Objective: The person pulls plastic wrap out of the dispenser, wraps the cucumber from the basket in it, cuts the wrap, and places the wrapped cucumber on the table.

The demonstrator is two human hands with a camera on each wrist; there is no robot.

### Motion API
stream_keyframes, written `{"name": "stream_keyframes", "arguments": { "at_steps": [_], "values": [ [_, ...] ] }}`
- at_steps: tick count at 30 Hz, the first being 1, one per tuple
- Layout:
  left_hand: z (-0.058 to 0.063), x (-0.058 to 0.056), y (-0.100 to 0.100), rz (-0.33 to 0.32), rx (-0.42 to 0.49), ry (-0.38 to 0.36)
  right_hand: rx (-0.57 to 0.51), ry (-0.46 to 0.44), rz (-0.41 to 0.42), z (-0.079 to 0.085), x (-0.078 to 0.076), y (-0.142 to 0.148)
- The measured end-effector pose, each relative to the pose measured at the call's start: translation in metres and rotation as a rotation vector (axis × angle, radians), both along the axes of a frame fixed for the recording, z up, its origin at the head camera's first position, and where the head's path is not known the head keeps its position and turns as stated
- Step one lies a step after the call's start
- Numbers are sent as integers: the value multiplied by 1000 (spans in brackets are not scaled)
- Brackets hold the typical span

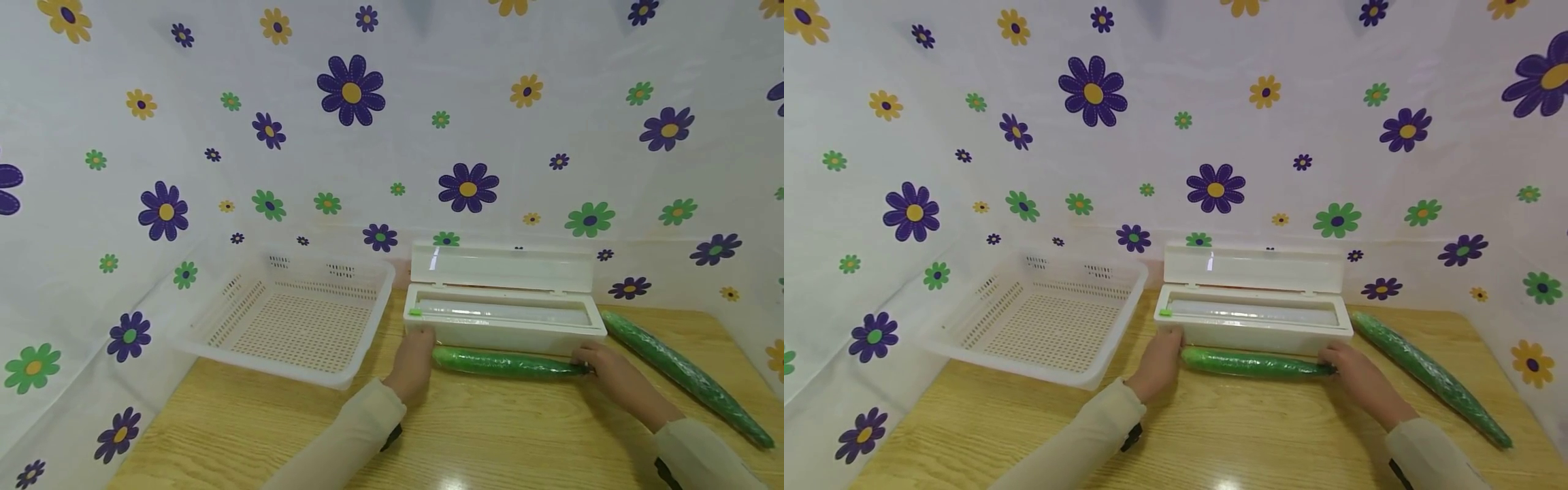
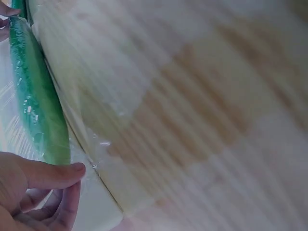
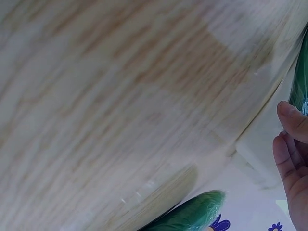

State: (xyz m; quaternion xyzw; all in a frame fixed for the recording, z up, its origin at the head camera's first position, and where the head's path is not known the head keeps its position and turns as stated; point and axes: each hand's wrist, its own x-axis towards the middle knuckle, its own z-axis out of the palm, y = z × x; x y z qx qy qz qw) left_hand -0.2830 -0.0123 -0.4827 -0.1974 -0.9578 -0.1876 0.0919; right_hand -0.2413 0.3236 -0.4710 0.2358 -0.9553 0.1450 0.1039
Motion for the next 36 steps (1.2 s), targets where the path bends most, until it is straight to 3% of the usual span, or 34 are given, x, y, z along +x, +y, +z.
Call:
{"name": "stream_keyframes", "arguments": {
  "at_steps": [9, 16, 22, 29, 36],
  "values": [
    [5, 4, -8, -138, 18, -121, -1, 23, 15, 2, 1, -1],
    [4, 4, -6, -138, 64, -185, 23, 3, 8, 0, -1, 0],
    [0, 1, -2, -134, 26, -97, 12, -13, 9, 2, -2, -1],
    [5, -3, -2, -120, -59, 26, -19, -27, 12, 5, -2, 0],
    [4, -5, -2, -136, -83, 75, 5, 0, 3, 3, -4, 0]
  ]
}}
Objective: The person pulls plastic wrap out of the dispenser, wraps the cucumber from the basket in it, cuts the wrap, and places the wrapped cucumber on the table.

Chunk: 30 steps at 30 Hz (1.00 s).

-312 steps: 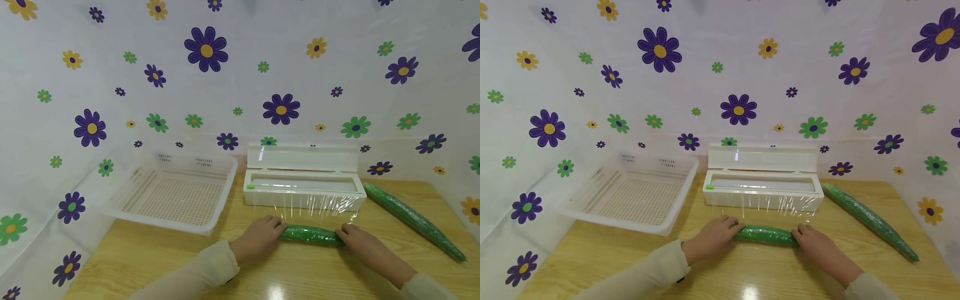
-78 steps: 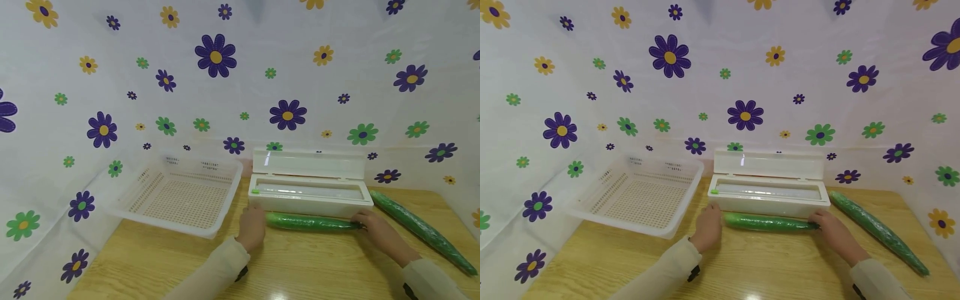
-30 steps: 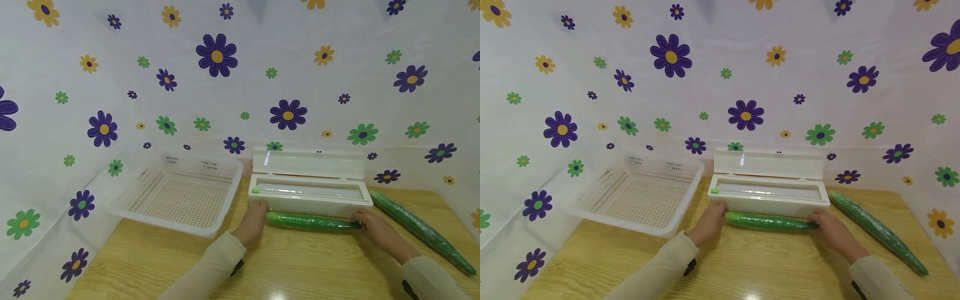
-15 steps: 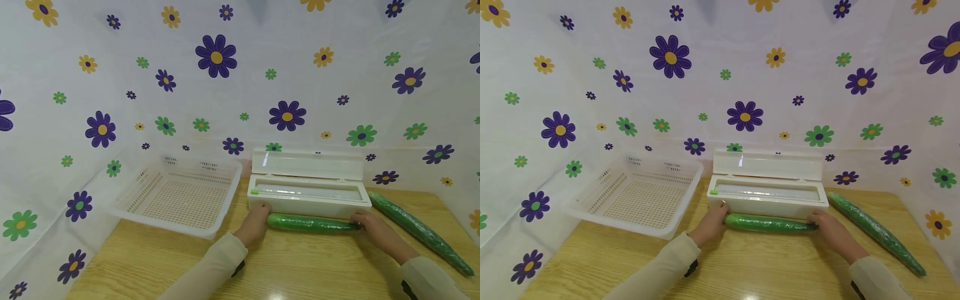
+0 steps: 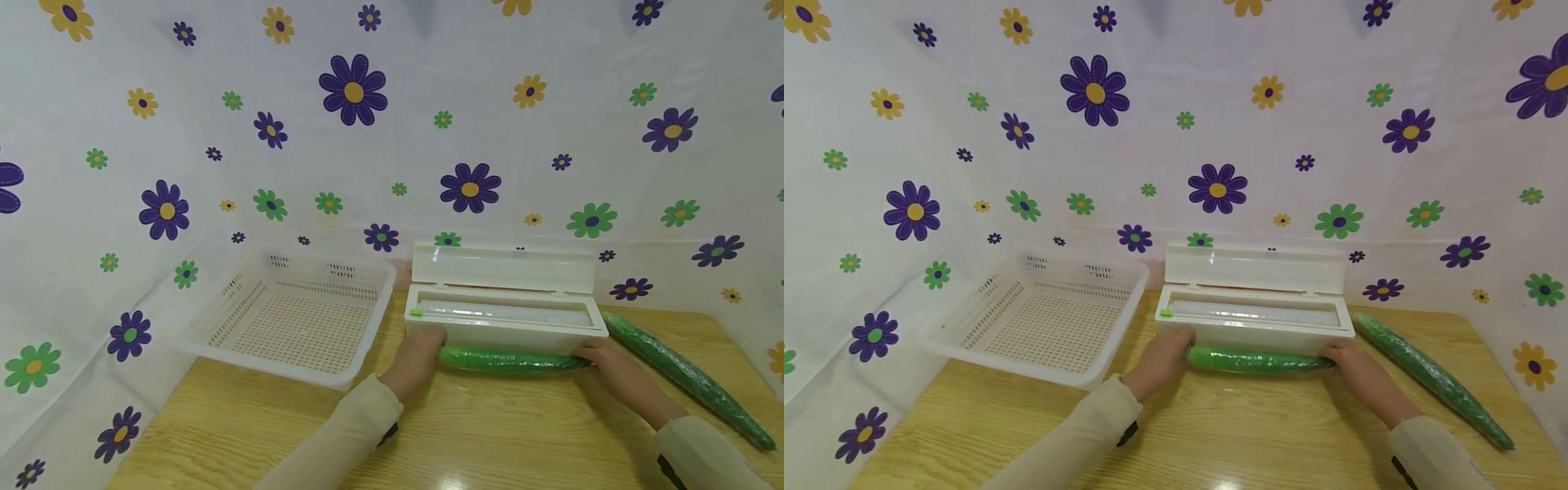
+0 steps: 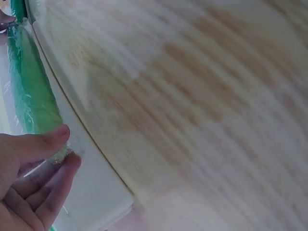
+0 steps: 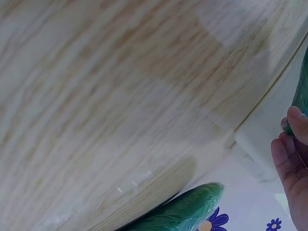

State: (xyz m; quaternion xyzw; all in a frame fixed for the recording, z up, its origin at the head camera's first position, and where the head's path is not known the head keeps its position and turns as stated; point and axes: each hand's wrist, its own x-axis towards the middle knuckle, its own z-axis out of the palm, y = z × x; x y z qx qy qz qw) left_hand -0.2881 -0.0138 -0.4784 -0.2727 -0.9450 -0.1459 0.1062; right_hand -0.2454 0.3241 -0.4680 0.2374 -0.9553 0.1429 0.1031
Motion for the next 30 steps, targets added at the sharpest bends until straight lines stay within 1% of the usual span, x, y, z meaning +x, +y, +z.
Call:
{"name": "stream_keyframes", "arguments": {
  "at_steps": [5, 9, 12, 14, 18, 21, 23, 25, 30],
  "values": [
    [7, 2, 2, 11, -116, 86, 13, 39, -1, -1, 1, 0],
    [11, 2, 5, 19, -228, 129, 17, 44, -2, -2, 0, 0],
    [12, 1, 6, 4, -276, 150, 19, 39, -1, -2, 0, 1],
    [11, 1, 6, -28, -299, 173, 17, 33, 0, -3, 0, 2],
    [8, 1, 8, -95, -303, 265, 14, 30, 6, -2, 0, 2],
    [3, 0, 9, -110, -262, 307, 16, 29, 10, -1, 1, 2],
    [0, -1, 8, -114, -236, 305, 16, 20, 4, -1, 1, 1],
    [-3, -2, 8, -123, -213, 285, 11, 6, -3, 0, 1, 0],
    [-3, -2, 7, -153, -178, 233, -9, -29, -31, 0, 0, -1]
  ]
}}
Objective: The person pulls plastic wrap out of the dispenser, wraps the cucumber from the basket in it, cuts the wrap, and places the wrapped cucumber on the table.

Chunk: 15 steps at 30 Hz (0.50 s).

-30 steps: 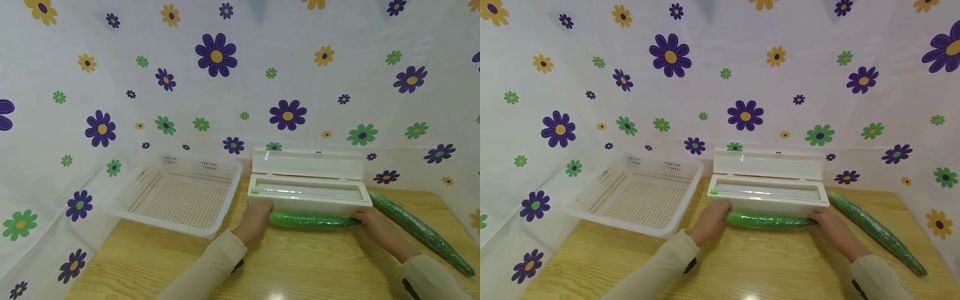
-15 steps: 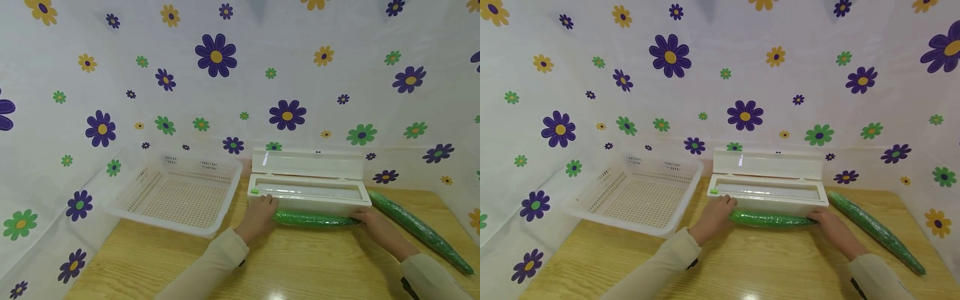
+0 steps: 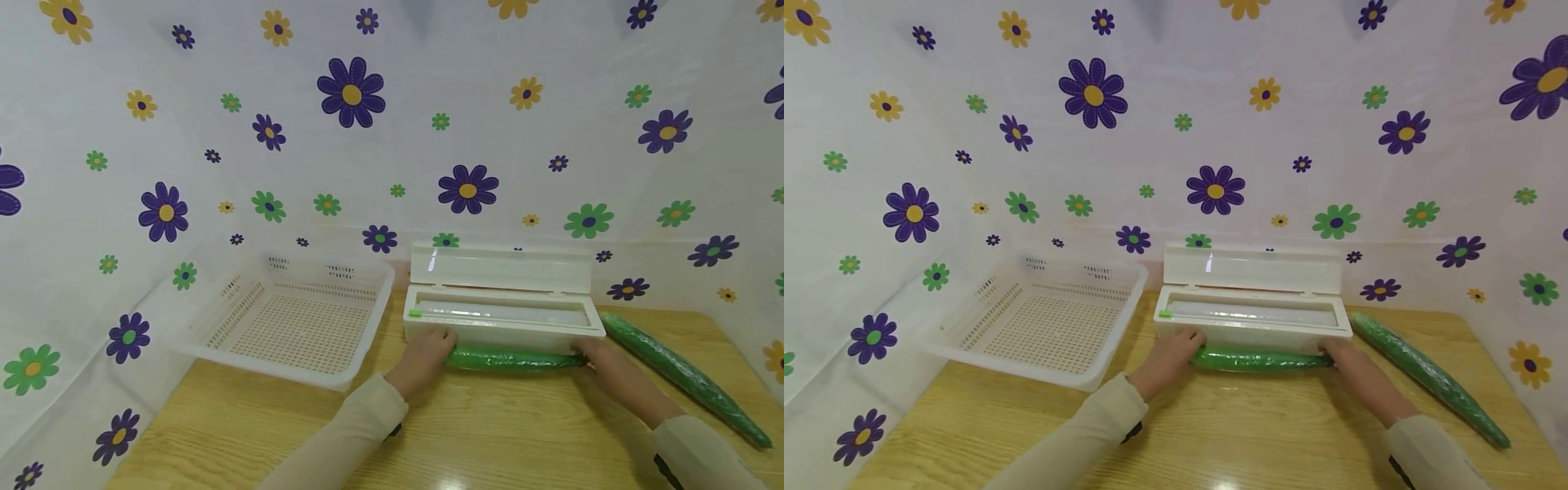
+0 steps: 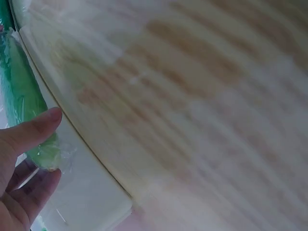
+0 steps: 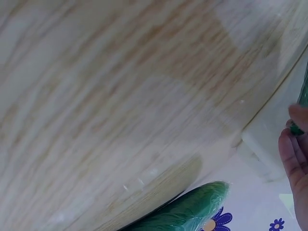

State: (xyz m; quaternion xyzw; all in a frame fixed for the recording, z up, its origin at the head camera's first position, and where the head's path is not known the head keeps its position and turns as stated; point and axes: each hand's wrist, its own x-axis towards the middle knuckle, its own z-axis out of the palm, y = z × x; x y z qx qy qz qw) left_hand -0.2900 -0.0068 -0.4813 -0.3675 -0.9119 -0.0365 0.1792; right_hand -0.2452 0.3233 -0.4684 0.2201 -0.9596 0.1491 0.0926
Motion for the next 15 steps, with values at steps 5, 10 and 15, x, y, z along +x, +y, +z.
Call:
{"name": "stream_keyframes", "arguments": {
  "at_steps": [5, 10, 15],
  "values": [
    [2, 1, -1, -1, 17, -46, 13, 70, 20, -2, -1, -1],
    [1, 0, -1, 5, 12, -70, 38, 115, 5, -3, 0, -3],
    [4, 0, -1, 11, 19, -136, 35, 107, -19, -4, 0, -3]
  ]
}}
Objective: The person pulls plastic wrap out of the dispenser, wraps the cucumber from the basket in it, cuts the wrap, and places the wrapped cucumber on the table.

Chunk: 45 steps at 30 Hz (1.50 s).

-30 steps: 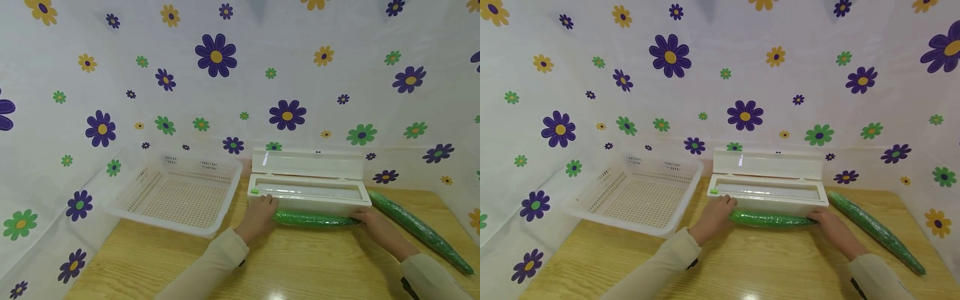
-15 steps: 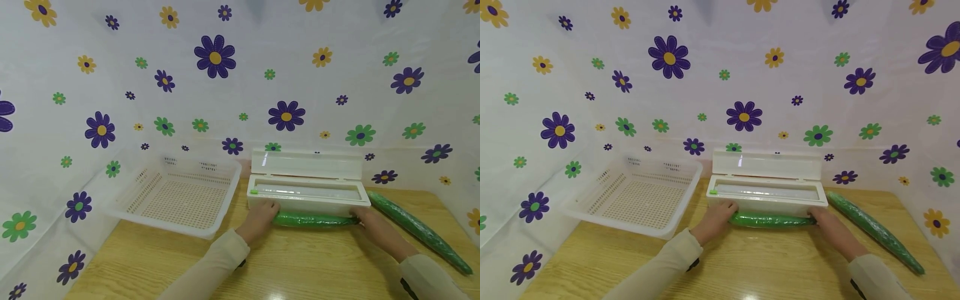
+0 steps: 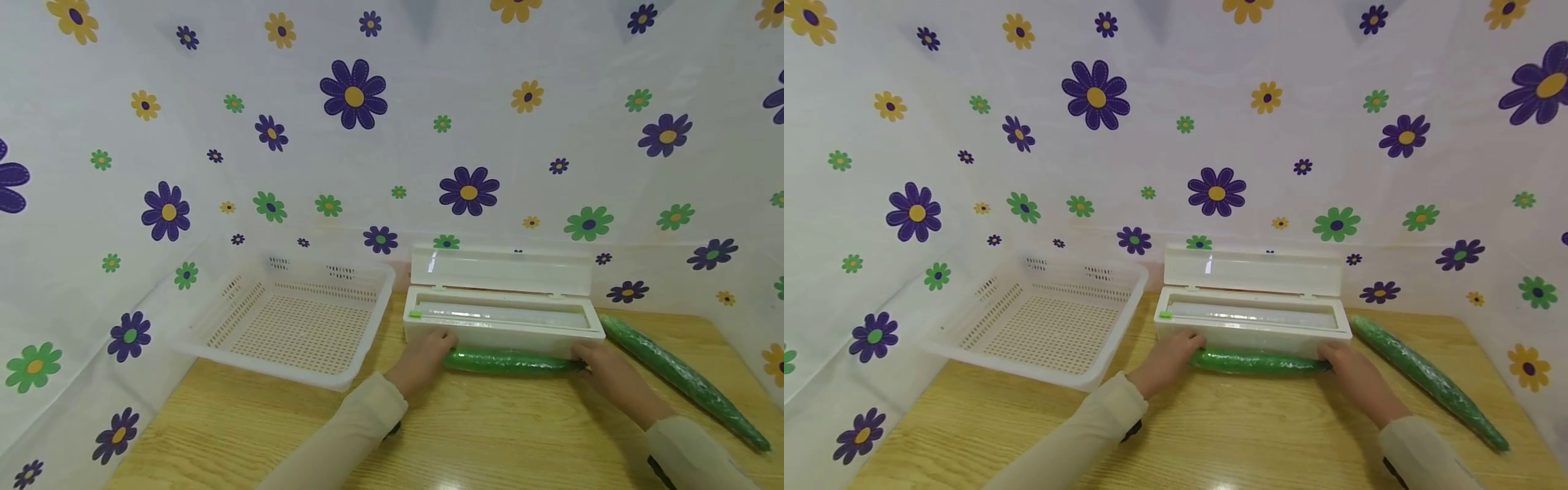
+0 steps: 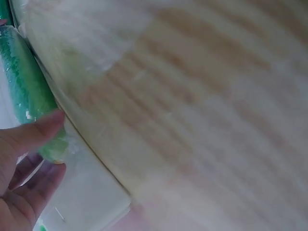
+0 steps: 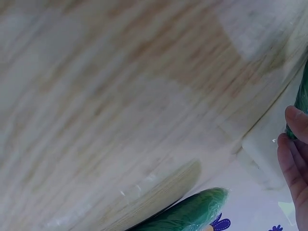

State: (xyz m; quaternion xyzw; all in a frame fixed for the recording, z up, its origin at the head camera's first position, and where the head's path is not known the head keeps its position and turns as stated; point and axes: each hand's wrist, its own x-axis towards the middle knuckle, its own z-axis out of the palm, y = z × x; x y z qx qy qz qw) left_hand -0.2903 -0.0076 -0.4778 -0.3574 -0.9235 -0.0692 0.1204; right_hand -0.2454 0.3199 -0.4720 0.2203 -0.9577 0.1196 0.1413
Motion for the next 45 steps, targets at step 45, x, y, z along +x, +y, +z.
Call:
{"name": "stream_keyframes", "arguments": {
  "at_steps": [45],
  "values": [
    [104, 3, -39, 359, 7, -207, 35, 108, -60, 0, 6, 2]
  ]
}}
